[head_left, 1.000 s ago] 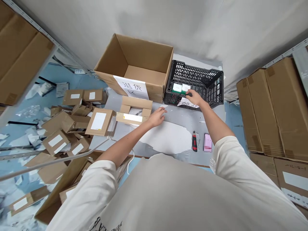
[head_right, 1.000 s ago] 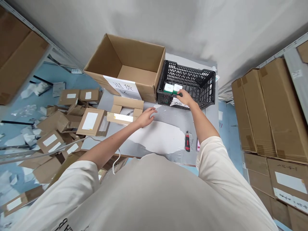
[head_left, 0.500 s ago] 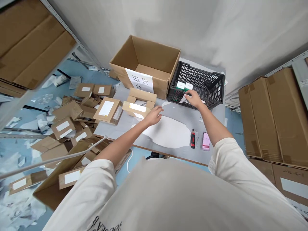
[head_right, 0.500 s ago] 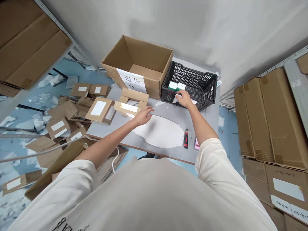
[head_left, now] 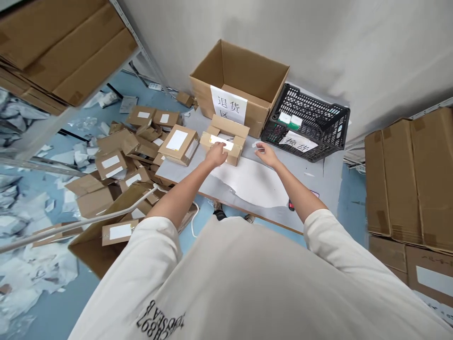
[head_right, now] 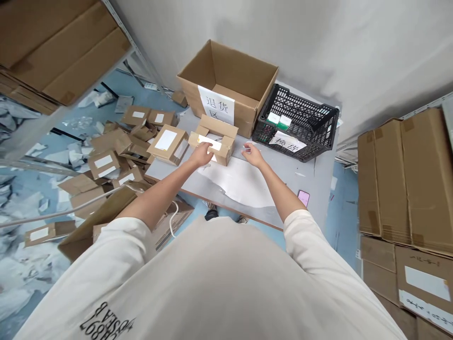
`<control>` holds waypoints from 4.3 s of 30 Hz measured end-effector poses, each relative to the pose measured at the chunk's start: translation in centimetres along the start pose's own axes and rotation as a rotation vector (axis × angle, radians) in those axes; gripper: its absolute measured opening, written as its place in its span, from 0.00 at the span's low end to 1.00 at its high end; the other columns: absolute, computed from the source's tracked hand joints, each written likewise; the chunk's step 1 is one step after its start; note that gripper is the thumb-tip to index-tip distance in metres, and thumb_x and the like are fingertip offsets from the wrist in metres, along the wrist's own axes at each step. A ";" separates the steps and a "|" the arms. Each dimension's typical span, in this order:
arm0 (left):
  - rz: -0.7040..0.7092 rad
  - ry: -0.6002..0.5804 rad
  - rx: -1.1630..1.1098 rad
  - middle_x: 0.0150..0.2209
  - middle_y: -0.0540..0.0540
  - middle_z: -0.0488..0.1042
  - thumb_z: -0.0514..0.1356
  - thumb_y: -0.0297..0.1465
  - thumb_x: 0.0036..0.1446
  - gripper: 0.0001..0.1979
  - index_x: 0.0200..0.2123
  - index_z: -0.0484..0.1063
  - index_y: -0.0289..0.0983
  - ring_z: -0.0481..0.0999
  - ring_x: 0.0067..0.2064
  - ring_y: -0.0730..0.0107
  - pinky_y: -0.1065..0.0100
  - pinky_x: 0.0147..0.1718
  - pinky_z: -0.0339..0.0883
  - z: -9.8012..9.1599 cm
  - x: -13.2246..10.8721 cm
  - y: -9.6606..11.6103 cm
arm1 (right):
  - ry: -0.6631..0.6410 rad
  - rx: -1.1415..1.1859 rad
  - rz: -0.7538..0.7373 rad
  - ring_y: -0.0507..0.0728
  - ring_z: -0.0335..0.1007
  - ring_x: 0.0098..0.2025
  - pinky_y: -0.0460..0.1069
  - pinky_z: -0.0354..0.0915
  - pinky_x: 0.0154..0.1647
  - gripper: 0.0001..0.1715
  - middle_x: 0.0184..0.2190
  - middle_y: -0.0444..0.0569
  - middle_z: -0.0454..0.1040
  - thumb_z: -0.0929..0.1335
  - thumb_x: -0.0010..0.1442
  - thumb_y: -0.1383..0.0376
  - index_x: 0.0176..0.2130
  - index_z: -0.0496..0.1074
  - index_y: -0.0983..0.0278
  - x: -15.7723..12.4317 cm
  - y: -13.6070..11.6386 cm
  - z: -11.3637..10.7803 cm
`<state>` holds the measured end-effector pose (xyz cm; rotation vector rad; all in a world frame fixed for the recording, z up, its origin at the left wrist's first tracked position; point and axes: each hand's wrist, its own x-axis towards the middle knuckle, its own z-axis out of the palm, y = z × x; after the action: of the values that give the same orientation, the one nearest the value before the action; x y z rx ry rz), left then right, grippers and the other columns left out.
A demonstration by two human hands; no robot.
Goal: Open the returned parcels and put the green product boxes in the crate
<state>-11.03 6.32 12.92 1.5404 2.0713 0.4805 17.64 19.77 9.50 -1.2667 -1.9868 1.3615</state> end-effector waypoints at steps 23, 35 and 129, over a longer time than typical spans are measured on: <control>0.168 -0.208 -0.007 0.68 0.34 0.71 0.64 0.26 0.63 0.22 0.60 0.81 0.41 0.76 0.68 0.35 0.39 0.74 0.69 -4.4 7.2 -12.7 | 0.207 0.177 0.380 0.74 0.76 0.65 0.76 0.77 0.67 0.64 0.70 0.59 0.72 0.80 0.42 0.54 0.75 0.67 0.50 4.3 -1.2 9.6; 0.186 -0.231 -0.076 0.72 0.27 0.69 0.61 0.29 0.65 0.44 0.82 0.56 0.36 0.74 0.71 0.35 0.40 0.74 0.68 -5.3 5.8 -12.9 | 0.187 0.058 0.261 0.70 0.74 0.65 0.69 0.74 0.71 0.33 0.66 0.55 0.77 0.75 0.52 0.52 0.57 0.77 0.55 2.5 -2.0 10.9; -0.633 -0.012 -0.601 0.55 0.43 0.82 0.73 0.37 0.53 0.30 0.58 0.70 0.46 0.83 0.57 0.50 0.58 0.54 0.76 -7.1 -5.6 -24.4 | -0.198 -0.175 0.036 0.72 0.72 0.74 0.69 0.63 0.83 0.45 0.70 0.62 0.75 0.74 0.54 0.59 0.69 0.75 0.62 14.0 -7.2 29.5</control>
<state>-32.86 -6.10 6.03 0.5114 2.0036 0.7420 -14.51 15.92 1.03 -1.2924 -2.2713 1.4029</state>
